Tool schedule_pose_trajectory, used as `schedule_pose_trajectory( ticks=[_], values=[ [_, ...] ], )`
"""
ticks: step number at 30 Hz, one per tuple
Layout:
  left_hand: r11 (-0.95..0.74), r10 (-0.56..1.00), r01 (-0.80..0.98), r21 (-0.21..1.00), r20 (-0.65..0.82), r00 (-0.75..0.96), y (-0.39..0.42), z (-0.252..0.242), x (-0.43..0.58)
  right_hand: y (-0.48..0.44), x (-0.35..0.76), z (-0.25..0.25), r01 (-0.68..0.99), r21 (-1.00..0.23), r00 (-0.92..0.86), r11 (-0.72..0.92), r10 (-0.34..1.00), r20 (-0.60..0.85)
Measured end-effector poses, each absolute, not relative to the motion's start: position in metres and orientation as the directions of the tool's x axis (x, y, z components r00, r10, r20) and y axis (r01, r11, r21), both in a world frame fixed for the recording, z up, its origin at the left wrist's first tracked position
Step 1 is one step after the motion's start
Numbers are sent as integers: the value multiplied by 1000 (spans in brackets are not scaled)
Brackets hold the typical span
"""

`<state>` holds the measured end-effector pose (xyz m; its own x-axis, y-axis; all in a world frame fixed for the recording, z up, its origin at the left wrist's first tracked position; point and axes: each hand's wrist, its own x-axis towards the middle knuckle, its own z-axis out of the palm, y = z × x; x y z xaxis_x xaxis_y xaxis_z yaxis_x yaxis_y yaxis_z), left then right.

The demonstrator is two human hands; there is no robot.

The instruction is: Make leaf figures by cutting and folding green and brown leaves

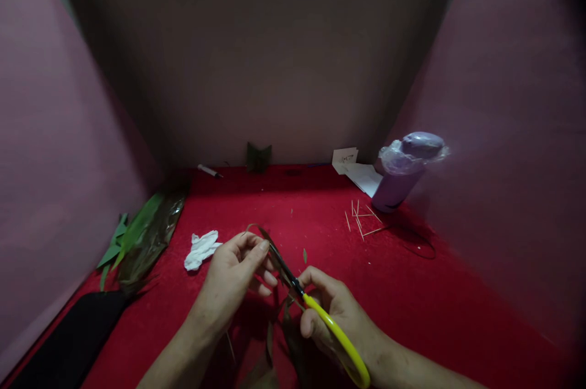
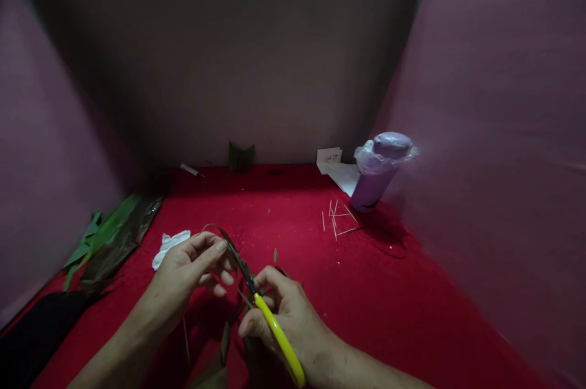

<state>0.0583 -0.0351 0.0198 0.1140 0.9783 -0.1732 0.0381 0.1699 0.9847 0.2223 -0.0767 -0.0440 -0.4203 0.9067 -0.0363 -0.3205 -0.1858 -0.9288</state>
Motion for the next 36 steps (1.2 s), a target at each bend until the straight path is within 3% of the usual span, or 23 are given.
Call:
schedule_pose_trajectory(
  ticks=[10, 24, 30, 36],
  values=[
    [206, 969, 14, 978, -206, 137, -35, 18, 59, -81, 226, -36, -212, -976, -447, -43, 893, 58],
    [239, 948, -2, 971, -234, 214, -40, 20, 63, -79, 223, -30, -203, -979, -450, -19, 890, 76],
    [197, 973, 31, 980, -200, 113, -38, 19, 62, -80, 226, -38, -201, -975, -464, -96, 886, 8],
    [186, 976, 36, 982, -189, 104, -38, 17, 61, -81, 224, -38, -162, -985, -412, -64, 911, 9]
  ],
)
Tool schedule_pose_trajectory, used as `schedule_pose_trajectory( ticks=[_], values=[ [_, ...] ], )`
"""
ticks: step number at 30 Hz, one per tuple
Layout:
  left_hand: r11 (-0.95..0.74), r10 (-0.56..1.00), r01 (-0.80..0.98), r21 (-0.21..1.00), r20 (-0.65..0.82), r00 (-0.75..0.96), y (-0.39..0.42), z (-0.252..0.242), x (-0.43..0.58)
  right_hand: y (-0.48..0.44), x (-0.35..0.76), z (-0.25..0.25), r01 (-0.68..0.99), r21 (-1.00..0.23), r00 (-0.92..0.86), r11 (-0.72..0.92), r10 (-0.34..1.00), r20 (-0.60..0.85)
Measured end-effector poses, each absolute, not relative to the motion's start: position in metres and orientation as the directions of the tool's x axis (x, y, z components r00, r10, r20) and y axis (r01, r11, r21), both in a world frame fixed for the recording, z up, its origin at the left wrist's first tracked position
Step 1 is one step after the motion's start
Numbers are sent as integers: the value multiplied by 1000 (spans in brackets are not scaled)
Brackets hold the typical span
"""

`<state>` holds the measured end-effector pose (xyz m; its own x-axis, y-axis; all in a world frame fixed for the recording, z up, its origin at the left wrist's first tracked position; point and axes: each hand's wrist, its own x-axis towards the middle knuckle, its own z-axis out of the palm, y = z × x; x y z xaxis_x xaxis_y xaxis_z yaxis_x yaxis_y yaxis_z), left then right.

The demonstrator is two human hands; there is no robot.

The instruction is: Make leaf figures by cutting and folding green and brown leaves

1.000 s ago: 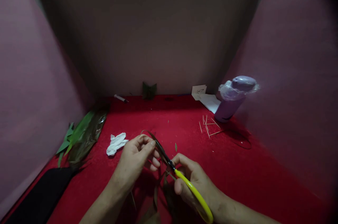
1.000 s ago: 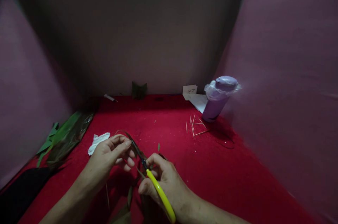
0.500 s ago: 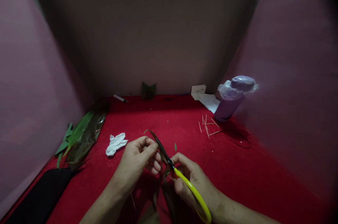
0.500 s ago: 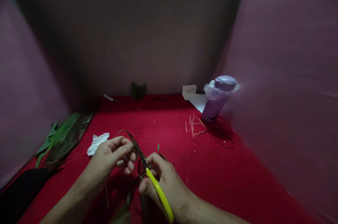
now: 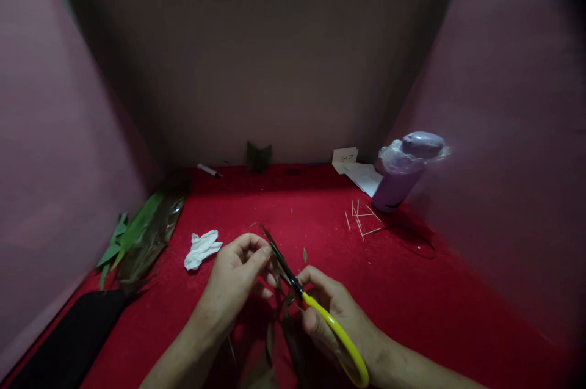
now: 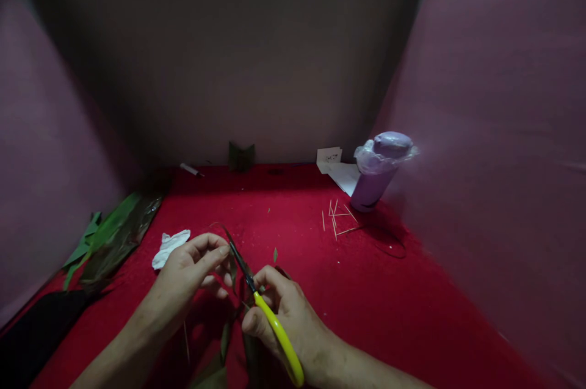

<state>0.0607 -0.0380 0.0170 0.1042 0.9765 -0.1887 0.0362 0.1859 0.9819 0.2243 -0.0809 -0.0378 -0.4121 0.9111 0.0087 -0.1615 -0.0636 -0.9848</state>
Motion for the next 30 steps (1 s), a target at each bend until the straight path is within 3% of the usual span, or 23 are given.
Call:
schedule_pose_trajectory(
  ticks=[8, 17, 30],
  values=[
    [200, 975, 29, 979, -202, 92, -37, 17, 61, -81, 225, -39, -125, -991, -417, -45, 909, 12],
    [260, 958, -52, 964, -251, 136, -37, 18, 63, -80, 224, -35, -198, -979, -472, -58, 881, 43],
    [181, 981, -86, 980, -174, 81, -37, 18, 62, -81, 226, -38, -165, -983, -474, -76, 880, 12]
  ],
)
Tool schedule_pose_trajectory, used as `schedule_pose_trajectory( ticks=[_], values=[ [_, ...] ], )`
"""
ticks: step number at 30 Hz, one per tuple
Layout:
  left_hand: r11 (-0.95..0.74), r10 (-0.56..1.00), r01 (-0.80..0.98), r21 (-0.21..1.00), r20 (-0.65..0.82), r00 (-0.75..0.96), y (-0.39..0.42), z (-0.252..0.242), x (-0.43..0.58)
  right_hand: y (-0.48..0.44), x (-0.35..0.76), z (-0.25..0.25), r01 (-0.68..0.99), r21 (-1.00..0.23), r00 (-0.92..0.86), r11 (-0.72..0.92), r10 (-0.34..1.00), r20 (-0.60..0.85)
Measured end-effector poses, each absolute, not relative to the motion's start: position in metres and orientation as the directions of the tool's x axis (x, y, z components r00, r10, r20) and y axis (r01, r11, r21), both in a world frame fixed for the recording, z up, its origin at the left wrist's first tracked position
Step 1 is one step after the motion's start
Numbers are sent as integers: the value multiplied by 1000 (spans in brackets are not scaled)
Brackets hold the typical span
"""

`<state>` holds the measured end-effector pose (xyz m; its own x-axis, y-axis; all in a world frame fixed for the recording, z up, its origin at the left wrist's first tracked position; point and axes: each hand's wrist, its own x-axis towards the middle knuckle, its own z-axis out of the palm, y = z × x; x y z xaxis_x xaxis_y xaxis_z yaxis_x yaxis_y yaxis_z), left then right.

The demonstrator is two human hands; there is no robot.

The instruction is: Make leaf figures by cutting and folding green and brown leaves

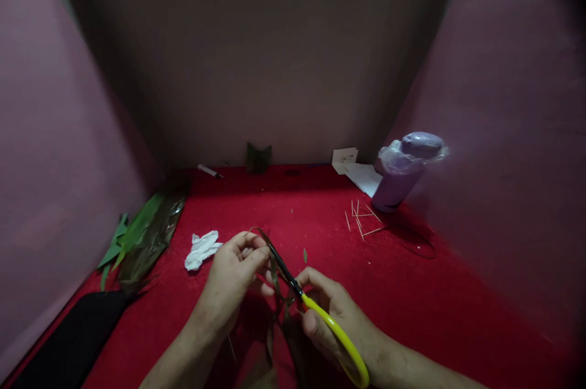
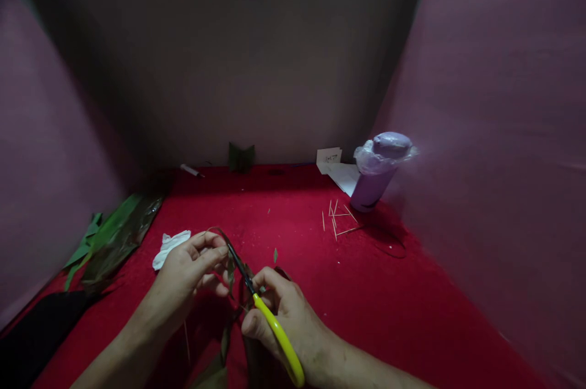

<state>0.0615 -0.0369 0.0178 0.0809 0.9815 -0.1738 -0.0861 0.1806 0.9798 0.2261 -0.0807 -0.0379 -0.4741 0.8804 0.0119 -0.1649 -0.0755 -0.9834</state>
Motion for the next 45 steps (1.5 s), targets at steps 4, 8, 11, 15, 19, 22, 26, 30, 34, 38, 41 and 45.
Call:
schedule_pose_trajectory(
  ticks=[4, 8, 11, 15, 19, 22, 26, 30, 34, 38, 41, 45],
  values=[
    [189, 979, -68, 980, -183, 85, -37, 17, 61, -81, 227, -36, -141, -989, -473, -45, 881, 27],
    [216, 974, -60, 975, -210, 86, -36, 16, 61, -81, 225, -36, -146, -988, -468, -53, 884, 22],
    [218, 973, -76, 973, -211, 93, -36, 15, 62, -80, 224, -35, -173, -984, -439, -32, 897, 48],
    [228, 969, -92, 969, -216, 123, -37, 15, 63, -80, 224, -35, -160, -987, -449, -30, 892, 45],
    [229, 967, -96, 969, -216, 132, -37, 16, 63, -81, 223, -37, -185, -981, -439, -59, 898, 29],
    [241, 965, -87, 967, -229, 130, -37, 16, 62, -81, 222, -38, -192, -980, -427, -53, 904, 34],
    [247, 964, -80, 966, -237, 118, -36, 14, 61, -81, 222, -38, -209, -977, -456, -51, 889, 51],
    [261, 962, -62, 963, -255, 94, -35, 14, 60, -81, 224, -40, -151, -988, -427, -32, 904, 36],
    [263, 961, -20, 965, -260, 92, -36, 14, 59, -80, 227, -42, -48, -999, -406, -11, 914, 10],
    [278, 955, -29, 960, -273, 117, -35, 13, 59, -80, 228, -40, 13, -1000, -400, 17, 916, 10],
    [279, 954, -34, 960, -273, 121, -35, 13, 59, -80, 228, -39, -3, -1000, -401, 24, 916, 23],
    [279, 955, -21, 960, -276, 108, -35, 15, 59, -80, 228, -38, -35, -999, -429, 10, 903, 24]
  ],
)
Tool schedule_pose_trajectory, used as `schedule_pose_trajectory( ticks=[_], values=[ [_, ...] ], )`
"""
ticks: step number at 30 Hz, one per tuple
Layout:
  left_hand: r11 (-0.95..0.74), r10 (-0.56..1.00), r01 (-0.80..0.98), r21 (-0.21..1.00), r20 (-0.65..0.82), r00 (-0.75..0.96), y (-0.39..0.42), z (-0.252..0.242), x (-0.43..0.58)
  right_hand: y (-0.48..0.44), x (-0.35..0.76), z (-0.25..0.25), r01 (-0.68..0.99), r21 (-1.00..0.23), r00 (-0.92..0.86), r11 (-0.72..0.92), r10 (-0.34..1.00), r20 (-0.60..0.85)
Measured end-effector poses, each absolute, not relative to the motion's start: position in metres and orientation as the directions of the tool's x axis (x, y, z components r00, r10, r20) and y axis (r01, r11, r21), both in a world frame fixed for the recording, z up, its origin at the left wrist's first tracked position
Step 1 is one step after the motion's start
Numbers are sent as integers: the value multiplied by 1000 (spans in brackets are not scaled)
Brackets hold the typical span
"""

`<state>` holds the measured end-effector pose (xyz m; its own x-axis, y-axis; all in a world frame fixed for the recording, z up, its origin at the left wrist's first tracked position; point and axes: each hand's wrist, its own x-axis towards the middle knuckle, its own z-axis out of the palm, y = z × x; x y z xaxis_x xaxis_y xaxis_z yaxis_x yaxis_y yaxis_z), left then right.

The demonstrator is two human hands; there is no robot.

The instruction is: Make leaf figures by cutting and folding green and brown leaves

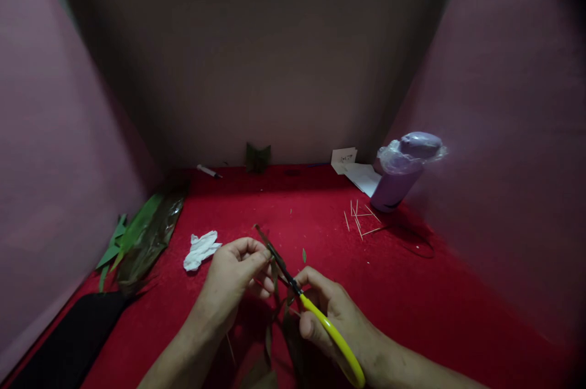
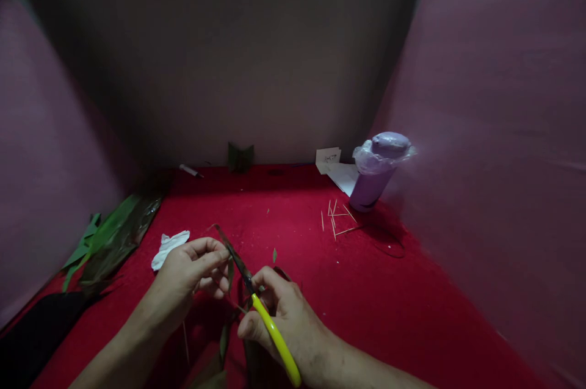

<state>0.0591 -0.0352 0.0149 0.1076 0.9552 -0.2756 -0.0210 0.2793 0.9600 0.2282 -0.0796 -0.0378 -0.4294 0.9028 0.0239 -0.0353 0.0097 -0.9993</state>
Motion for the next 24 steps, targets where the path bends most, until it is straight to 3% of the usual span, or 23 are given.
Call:
schedule_pose_trajectory(
  ticks=[9, 24],
  values=[
    [248, 963, -6, 969, -246, 112, -36, 16, 58, -80, 224, -30, -176, -984, -477, 15, 873, 99],
    [184, 969, 36, 982, -188, 163, -32, 19, 53, -82, 226, -34, -150, -988, -490, -40, 871, 39]
  ],
)
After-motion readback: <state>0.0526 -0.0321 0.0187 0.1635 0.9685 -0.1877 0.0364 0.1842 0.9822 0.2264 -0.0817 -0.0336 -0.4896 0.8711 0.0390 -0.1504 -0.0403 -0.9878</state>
